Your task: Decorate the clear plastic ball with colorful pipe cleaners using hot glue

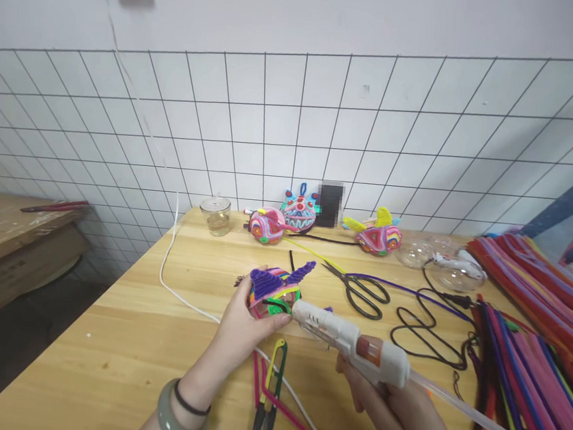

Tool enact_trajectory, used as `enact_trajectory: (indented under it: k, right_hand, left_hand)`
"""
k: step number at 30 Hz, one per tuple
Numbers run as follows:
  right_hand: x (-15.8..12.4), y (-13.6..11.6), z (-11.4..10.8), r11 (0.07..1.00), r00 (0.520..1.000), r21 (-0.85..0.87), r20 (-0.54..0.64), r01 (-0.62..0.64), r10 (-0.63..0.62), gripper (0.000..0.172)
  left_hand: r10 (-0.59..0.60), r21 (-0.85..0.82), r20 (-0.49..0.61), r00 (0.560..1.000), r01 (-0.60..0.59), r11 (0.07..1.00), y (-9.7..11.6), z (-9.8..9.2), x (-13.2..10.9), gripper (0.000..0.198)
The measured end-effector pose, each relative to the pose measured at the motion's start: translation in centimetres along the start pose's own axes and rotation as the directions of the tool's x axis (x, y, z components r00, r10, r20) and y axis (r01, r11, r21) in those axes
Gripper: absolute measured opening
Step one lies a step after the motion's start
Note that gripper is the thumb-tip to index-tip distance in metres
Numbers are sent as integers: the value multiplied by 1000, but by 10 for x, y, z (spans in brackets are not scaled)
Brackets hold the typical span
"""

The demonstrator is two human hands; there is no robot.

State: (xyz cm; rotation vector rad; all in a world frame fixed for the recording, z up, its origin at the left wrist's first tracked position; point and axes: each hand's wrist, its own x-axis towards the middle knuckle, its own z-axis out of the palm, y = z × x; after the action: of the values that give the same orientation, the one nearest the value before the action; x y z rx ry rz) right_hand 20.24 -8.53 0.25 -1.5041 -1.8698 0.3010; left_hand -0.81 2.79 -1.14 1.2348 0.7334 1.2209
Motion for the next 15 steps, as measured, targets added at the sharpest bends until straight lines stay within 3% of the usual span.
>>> enact_trajectory:
  k: [3,9,15]
  right_hand:
    - [-3,8,-2,999,995,-52,95,15,-10,29]
    - [-3,11,0,997,995,-67,92,32,-26,23]
    - [-4,12,0,997,994,-76,105,19,-11,28]
  left_hand:
    - [4,-3,1,1000,-4,1000,0,0,0,69]
    - [-6,-13,9,1000,6,1000,1,0,-1,70]
    - [8,-9,25,1000,-8,1000,1,0,-1,69]
